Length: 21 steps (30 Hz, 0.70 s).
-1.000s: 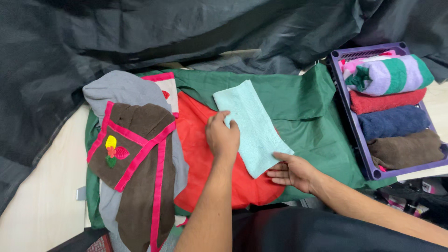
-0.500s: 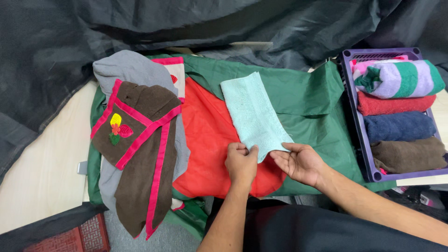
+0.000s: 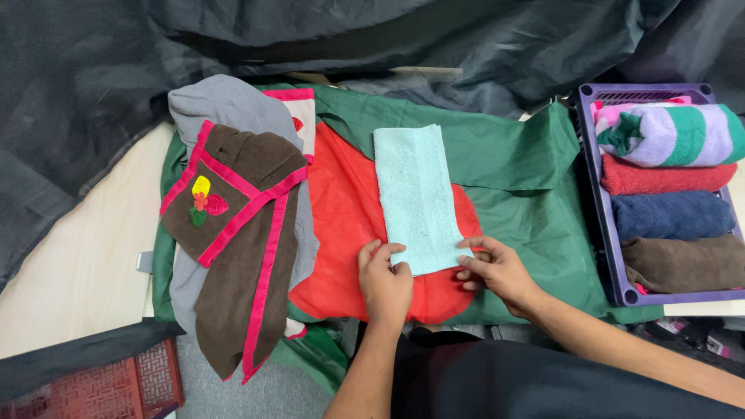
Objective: The person folds several towels one by one on a table and places them into a purple plastic basket. The towels include a green and white striped towel, a light blue towel, a brown towel with pink trim, and a gray towel.
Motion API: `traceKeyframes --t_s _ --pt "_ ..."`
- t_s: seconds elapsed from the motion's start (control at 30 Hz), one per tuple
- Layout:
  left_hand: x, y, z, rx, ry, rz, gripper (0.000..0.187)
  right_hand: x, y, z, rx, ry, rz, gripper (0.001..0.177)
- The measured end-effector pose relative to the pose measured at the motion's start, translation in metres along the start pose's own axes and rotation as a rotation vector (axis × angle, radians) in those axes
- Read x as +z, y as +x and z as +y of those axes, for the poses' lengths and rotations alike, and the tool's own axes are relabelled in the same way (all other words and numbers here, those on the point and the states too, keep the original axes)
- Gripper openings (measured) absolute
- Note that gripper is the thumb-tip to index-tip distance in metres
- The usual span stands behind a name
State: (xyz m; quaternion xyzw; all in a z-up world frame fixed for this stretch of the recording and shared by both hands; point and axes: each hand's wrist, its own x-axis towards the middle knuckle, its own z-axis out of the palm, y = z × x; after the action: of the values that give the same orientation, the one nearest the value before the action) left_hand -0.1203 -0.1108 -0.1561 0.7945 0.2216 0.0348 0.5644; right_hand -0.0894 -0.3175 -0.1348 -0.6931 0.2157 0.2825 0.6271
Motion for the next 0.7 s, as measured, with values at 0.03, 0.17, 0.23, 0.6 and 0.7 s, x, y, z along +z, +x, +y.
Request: traceKeyframes --t_s 0.03,0.17,0.23,0.6,0.7 --pt "-0.002 -0.003 0.000 0.032 0.014 -0.045 0.029 -0.003 0.001 0.003 -0.027 -0.045 -0.033 0.033" --pt "-0.012 -0.008 -0.008 0.040 0.100 -0.233 0.037 -0.011 0.008 0.016 -0.187 -0.280 -0.147 0.040" --pt "-0.012 -0.007 -0.013 0.141 0.166 -0.217 0.038 -0.012 0.009 0.020 -0.252 -0.378 -0.151 0.045" --pt "-0.014 0.006 -0.013 0.190 0.206 -0.198 0.017 -0.005 0.013 0.003 -0.495 -0.838 0.170 0.022" --pt "-0.012 0.017 -0.012 0.131 0.351 -0.239 0.023 -0.002 0.016 -0.007 -0.588 -0.892 0.183 0.022"
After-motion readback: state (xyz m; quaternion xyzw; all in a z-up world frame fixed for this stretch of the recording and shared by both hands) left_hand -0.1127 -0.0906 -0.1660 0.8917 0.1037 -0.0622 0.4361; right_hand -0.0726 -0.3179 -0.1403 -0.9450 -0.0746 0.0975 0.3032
